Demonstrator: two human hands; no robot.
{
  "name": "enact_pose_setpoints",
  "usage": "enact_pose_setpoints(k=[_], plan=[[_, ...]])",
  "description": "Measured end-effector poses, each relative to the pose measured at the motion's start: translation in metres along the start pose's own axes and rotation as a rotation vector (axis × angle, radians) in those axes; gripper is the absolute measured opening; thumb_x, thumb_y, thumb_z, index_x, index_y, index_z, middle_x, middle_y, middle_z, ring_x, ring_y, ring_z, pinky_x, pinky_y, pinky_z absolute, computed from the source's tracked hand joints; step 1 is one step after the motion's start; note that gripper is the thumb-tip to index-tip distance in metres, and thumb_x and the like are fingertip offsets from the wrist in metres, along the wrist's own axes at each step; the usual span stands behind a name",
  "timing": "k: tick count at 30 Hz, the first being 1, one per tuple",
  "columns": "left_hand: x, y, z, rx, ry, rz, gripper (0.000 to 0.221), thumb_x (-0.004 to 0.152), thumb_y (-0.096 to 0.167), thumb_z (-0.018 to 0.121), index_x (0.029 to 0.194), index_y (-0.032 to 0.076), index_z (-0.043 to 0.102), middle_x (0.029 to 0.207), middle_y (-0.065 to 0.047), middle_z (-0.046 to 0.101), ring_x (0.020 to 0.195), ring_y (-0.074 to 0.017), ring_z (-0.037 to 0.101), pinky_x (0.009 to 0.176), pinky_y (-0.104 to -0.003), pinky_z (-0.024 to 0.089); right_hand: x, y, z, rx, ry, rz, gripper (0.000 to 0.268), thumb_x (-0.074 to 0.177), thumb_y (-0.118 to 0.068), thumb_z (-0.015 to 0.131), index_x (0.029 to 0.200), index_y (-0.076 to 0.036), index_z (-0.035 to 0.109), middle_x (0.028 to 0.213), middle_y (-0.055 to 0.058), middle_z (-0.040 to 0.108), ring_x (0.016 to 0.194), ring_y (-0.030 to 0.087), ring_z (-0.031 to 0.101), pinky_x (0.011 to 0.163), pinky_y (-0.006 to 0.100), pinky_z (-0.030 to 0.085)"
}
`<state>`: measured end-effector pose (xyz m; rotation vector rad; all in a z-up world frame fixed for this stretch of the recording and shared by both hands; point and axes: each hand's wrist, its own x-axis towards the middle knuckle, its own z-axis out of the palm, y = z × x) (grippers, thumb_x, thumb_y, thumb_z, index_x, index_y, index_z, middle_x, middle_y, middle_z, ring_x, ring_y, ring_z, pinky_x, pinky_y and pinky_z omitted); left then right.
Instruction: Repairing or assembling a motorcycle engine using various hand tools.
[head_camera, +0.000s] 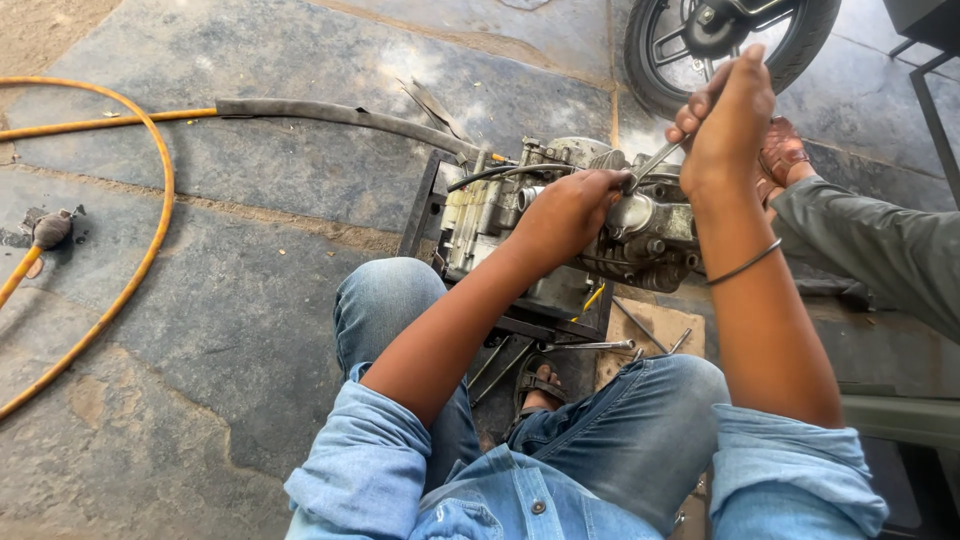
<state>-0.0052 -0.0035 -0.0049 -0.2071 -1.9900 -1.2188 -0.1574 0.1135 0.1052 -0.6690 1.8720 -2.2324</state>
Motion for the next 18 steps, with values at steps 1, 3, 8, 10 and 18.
enact_pose_setpoints(k=[1,3,8,10,18], plan=[[0.000,0.002,-0.001,0.005,0.003,0.011,0.025,0.098,0.013,0.062,0.122,0.005,0.064,0.110,-0.017,0.072,0.102,-0.0367,0.070,0.088,-0.045,0.056,-0.001,0.002,-0.003,0.021,0.012,-0.032,0.039,0.115,-0.048,0.040,0.095,-0.015,0.046,0.069,-0.001,0.043,0.059,0.013,0.045,0.056,0.033,0.043],[0.001,0.003,0.000,0.013,0.009,0.024,0.026,0.098,0.013,0.062,0.123,0.005,0.064,0.109,-0.017,0.072,0.101,-0.0366,0.070,0.087,-0.045,0.056,-0.005,0.005,-0.010,0.043,0.020,-0.066,0.039,0.115,-0.049,0.040,0.097,-0.015,0.046,0.069,0.000,0.042,0.059,0.014,0.045,0.057,0.033,0.044],[0.003,0.005,0.001,0.039,0.033,0.002,0.023,0.097,0.014,0.064,0.118,0.005,0.067,0.103,-0.016,0.073,0.097,-0.0367,0.070,0.083,-0.046,0.055,-0.007,0.010,-0.010,0.077,0.036,-0.104,0.044,0.111,-0.058,0.045,0.103,-0.014,0.045,0.075,0.000,0.041,0.064,0.014,0.046,0.062,0.033,0.047],[0.004,0.008,0.000,0.039,0.036,0.004,0.023,0.097,0.014,0.065,0.118,0.005,0.068,0.102,-0.016,0.073,0.096,-0.0369,0.070,0.083,-0.046,0.055,-0.010,0.008,-0.010,0.067,-0.007,-0.123,0.045,0.112,-0.059,0.047,0.105,-0.014,0.045,0.076,0.000,0.041,0.066,0.014,0.047,0.064,0.033,0.047],[0.003,0.007,-0.001,0.052,0.064,0.017,0.025,0.096,0.016,0.067,0.119,0.005,0.069,0.102,-0.016,0.074,0.096,-0.0365,0.070,0.083,-0.045,0.056,-0.026,0.001,0.005,-0.017,-0.156,-0.283,0.048,0.116,-0.059,0.051,0.106,-0.012,0.045,0.074,0.002,0.040,0.060,0.013,0.044,0.059,0.030,0.043]])
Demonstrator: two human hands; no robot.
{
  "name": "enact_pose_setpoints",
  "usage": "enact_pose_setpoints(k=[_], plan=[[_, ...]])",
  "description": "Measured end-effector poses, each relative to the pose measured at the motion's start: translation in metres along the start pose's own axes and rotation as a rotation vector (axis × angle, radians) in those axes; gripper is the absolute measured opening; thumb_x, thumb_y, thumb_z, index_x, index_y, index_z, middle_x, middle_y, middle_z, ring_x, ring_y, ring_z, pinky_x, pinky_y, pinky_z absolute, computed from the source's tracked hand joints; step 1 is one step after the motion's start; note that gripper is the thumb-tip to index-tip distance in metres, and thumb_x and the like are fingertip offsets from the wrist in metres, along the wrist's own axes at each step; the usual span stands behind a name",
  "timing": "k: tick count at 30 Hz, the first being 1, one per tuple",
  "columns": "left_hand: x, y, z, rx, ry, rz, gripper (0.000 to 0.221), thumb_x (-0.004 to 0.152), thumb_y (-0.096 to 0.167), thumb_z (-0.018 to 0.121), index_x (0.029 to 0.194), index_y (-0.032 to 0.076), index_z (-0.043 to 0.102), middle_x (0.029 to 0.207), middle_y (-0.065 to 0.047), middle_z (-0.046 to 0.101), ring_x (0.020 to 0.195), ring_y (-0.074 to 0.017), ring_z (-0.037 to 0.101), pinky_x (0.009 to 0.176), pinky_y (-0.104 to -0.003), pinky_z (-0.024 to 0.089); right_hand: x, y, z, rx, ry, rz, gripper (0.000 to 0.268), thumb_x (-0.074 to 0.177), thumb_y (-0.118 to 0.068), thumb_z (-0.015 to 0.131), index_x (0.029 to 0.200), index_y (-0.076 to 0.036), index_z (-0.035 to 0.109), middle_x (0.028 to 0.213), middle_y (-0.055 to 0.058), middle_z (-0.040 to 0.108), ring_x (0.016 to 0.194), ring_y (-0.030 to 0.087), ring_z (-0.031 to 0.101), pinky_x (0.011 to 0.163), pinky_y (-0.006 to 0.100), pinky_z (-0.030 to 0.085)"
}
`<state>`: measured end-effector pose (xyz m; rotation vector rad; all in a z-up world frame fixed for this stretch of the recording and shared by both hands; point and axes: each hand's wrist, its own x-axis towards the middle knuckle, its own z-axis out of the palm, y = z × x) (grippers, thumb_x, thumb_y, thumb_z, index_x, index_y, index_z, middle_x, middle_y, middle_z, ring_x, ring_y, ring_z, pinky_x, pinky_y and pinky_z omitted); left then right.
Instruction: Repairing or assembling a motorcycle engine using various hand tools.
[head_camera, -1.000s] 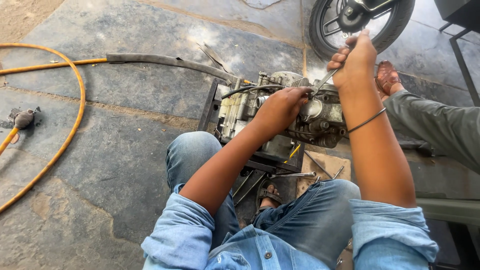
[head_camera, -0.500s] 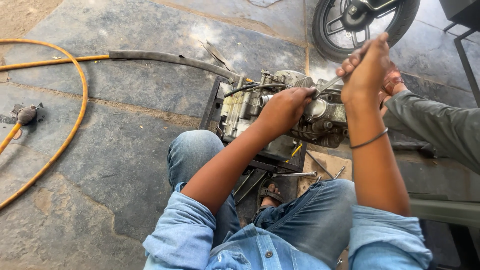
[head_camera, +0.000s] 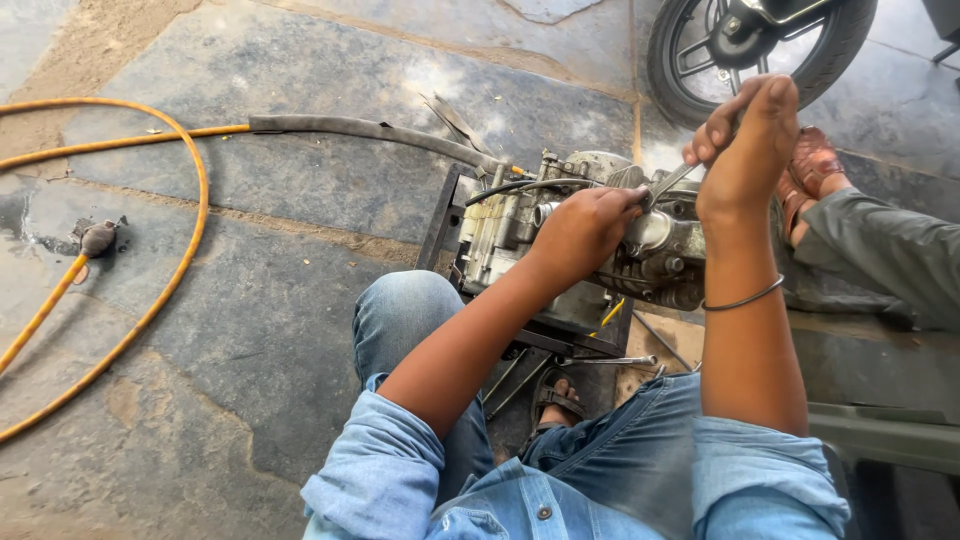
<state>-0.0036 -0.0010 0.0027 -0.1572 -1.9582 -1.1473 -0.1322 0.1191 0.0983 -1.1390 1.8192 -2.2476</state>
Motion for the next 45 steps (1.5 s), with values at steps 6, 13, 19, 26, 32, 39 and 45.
enact_pose_setpoints(k=[6,13,19,26,32,39,45], plan=[[0.000,0.000,0.002,0.014,0.005,0.018,0.026,0.096,0.016,0.067,0.120,0.007,0.069,0.102,-0.016,0.074,0.095,-0.0359,0.071,0.083,-0.045,0.057,-0.006,-0.003,-0.001,-0.010,-0.069,-0.088,0.047,0.115,-0.056,0.048,0.106,-0.011,0.044,0.075,0.004,0.041,0.060,0.014,0.044,0.058,0.030,0.044],[0.001,-0.002,-0.008,0.010,-0.039,0.051,0.032,0.090,0.016,0.069,0.119,0.002,0.066,0.101,-0.018,0.073,0.093,-0.0375,0.069,0.083,-0.046,0.055,-0.062,-0.017,0.049,-0.518,-0.498,-0.651,0.035,0.116,-0.031,0.046,0.092,-0.006,0.052,0.073,0.007,0.052,0.059,0.022,0.052,0.058,0.035,0.046],[-0.006,-0.008,-0.004,0.091,-0.027,0.148,0.030,0.085,0.009,0.064,0.114,0.002,0.065,0.102,-0.018,0.072,0.097,-0.0383,0.069,0.089,-0.046,0.054,-0.090,-0.020,0.054,-0.421,-0.394,-0.743,0.042,0.113,-0.031,0.045,0.084,-0.002,0.051,0.069,0.010,0.053,0.059,0.023,0.054,0.054,0.033,0.046],[-0.005,-0.011,0.005,0.098,-0.034,0.102,0.019,0.092,0.006,0.061,0.110,0.002,0.065,0.102,-0.016,0.073,0.098,-0.0366,0.070,0.090,-0.045,0.056,-0.121,-0.016,0.026,-0.216,-0.037,-0.626,0.046,0.115,-0.045,0.045,0.100,-0.001,0.043,0.073,0.014,0.050,0.057,0.020,0.054,0.057,0.037,0.055],[-0.005,-0.006,0.002,0.082,-0.035,0.078,0.018,0.094,0.009,0.062,0.109,0.001,0.066,0.103,-0.018,0.072,0.096,-0.0378,0.070,0.088,-0.045,0.056,-0.057,-0.028,-0.016,0.085,0.178,-0.292,0.044,0.122,-0.042,0.046,0.097,-0.006,0.047,0.069,0.007,0.046,0.051,0.018,0.044,0.048,0.034,0.046],[-0.003,-0.001,-0.009,0.294,-0.065,0.091,0.025,0.102,0.022,0.064,0.117,0.002,0.064,0.103,-0.015,0.073,0.089,-0.0311,0.071,0.080,-0.045,0.053,0.046,0.016,-0.045,0.208,0.354,0.103,0.036,0.113,-0.036,0.052,0.088,-0.011,0.046,0.068,0.002,0.040,0.052,0.015,0.035,0.049,0.033,0.033],[-0.002,-0.006,-0.015,0.309,-0.001,0.069,0.039,0.102,0.025,0.062,0.138,0.011,0.056,0.120,-0.009,0.070,0.102,-0.0287,0.069,0.087,-0.043,0.053,0.055,0.023,-0.015,0.106,0.364,0.343,0.022,0.101,-0.029,0.054,0.086,-0.015,0.047,0.065,0.001,0.042,0.050,0.012,0.036,0.047,0.031,0.031]])
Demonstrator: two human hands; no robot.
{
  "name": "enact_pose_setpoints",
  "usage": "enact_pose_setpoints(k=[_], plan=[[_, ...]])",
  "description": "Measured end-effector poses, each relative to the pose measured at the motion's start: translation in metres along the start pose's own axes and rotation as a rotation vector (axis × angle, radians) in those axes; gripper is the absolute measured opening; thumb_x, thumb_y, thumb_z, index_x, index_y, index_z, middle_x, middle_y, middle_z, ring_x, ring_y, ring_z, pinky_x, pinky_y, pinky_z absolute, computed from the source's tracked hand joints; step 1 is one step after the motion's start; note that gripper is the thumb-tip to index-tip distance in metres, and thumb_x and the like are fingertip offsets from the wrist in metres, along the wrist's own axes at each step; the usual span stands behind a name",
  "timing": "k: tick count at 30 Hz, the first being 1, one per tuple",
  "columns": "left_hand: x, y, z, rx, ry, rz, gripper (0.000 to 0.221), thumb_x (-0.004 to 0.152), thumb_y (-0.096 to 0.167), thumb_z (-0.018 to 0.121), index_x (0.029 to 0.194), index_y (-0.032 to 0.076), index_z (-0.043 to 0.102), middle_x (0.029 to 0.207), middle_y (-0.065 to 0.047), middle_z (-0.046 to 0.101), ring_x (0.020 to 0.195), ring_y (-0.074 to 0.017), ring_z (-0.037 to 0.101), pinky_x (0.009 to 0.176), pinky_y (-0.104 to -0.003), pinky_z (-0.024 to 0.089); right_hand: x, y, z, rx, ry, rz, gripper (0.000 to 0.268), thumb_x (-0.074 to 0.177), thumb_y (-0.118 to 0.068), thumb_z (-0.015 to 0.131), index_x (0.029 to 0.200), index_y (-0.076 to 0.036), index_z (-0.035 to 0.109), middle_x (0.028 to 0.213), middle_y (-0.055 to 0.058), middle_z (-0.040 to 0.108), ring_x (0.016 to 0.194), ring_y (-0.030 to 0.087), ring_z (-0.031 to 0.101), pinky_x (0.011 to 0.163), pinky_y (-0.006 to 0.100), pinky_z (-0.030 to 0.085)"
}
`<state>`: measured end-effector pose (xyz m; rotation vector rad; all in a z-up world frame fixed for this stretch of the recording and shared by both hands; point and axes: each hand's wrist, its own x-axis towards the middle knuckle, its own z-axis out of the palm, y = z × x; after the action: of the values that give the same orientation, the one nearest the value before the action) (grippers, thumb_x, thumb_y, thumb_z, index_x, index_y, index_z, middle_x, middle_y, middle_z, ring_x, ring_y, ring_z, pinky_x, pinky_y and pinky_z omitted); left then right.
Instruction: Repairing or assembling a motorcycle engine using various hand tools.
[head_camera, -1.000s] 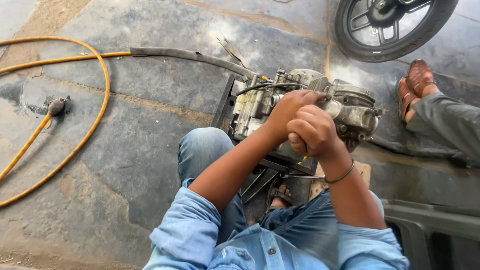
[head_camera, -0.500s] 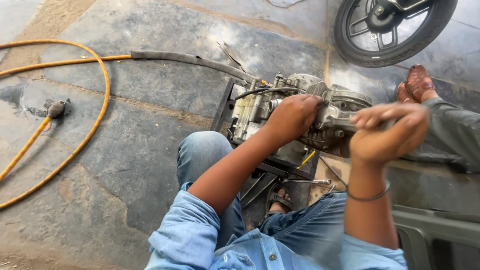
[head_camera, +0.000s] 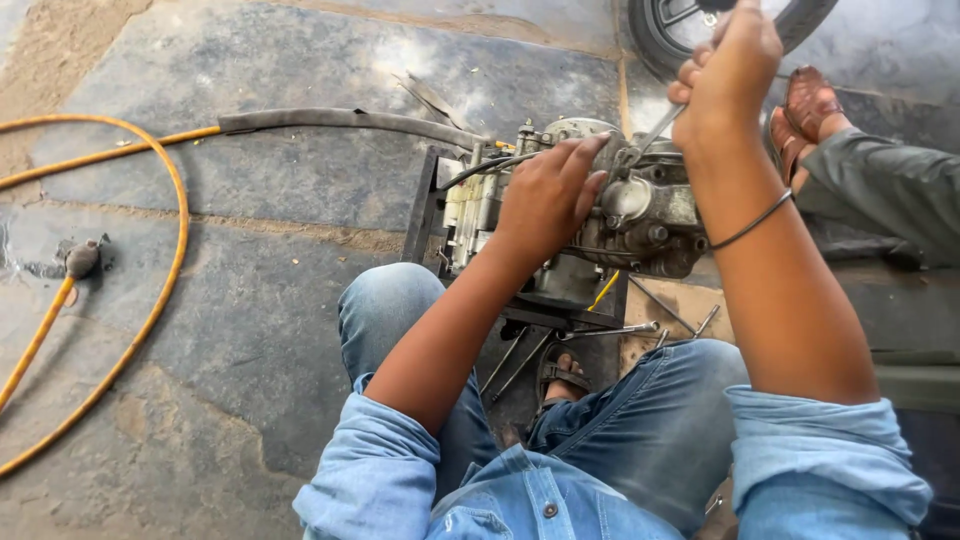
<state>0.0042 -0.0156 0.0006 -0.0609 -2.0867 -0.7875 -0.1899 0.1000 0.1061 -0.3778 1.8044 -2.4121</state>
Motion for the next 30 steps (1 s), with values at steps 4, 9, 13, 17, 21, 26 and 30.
enact_pose_setpoints(k=[4,9,13,17,21,26,30], plan=[[0.000,-0.001,0.003,-0.004,0.018,0.028,0.040,0.102,0.023,0.063,0.140,0.013,0.054,0.123,-0.007,0.065,0.109,-0.0265,0.067,0.091,-0.043,0.053,0.007,0.003,-0.005,0.004,0.035,0.109,0.038,0.108,-0.046,0.049,0.085,-0.015,0.048,0.065,-0.001,0.042,0.050,0.011,0.035,0.047,0.030,0.031],[0.001,0.000,0.006,0.011,0.023,0.032,0.039,0.100,0.020,0.063,0.138,0.014,0.056,0.124,-0.005,0.065,0.108,-0.0252,0.068,0.089,-0.043,0.053,0.020,0.012,-0.016,0.038,0.010,0.194,0.037,0.108,-0.046,0.050,0.087,-0.016,0.050,0.068,-0.001,0.046,0.053,0.011,0.040,0.050,0.030,0.034],[0.002,-0.002,0.010,0.057,0.020,0.041,0.035,0.099,0.020,0.065,0.133,0.015,0.059,0.122,-0.005,0.066,0.106,-0.0246,0.069,0.086,-0.042,0.053,0.025,0.018,-0.018,0.049,-0.096,0.274,0.037,0.111,-0.045,0.052,0.092,-0.014,0.053,0.071,0.000,0.049,0.059,0.013,0.048,0.057,0.032,0.046],[0.000,-0.003,0.012,0.072,0.017,0.026,0.032,0.100,0.018,0.063,0.132,0.018,0.061,0.123,-0.004,0.066,0.108,-0.0236,0.069,0.087,-0.042,0.054,-0.002,-0.003,0.012,-0.214,-0.276,0.226,0.023,0.108,-0.033,0.051,0.100,-0.013,0.057,0.076,0.001,0.060,0.066,0.015,0.061,0.062,0.038,0.058],[-0.001,-0.005,0.011,0.072,0.019,0.031,0.029,0.101,0.019,0.064,0.130,0.017,0.060,0.124,-0.004,0.066,0.108,-0.0239,0.069,0.088,-0.042,0.054,-0.009,-0.005,0.018,-0.438,-0.284,0.152,0.030,0.110,-0.040,0.046,0.101,-0.013,0.056,0.075,0.000,0.063,0.062,0.014,0.063,0.057,0.035,0.057],[0.000,-0.004,0.010,0.050,0.017,0.047,0.030,0.100,0.023,0.065,0.129,0.017,0.061,0.122,-0.006,0.066,0.105,-0.0252,0.069,0.086,-0.042,0.055,-0.005,0.005,-0.005,-0.563,-0.203,-0.177,0.026,0.114,-0.030,0.045,0.105,-0.008,0.056,0.075,0.006,0.062,0.055,0.016,0.061,0.049,0.033,0.054],[0.001,0.001,0.001,0.035,-0.049,0.081,0.030,0.099,0.027,0.067,0.127,0.017,0.063,0.118,-0.005,0.067,0.102,-0.0245,0.070,0.084,-0.041,0.055,-0.007,0.014,-0.013,-0.616,-0.251,-0.442,0.035,0.120,-0.031,0.045,0.102,-0.003,0.053,0.087,0.006,0.059,0.065,0.018,0.065,0.054,0.033,0.057]])
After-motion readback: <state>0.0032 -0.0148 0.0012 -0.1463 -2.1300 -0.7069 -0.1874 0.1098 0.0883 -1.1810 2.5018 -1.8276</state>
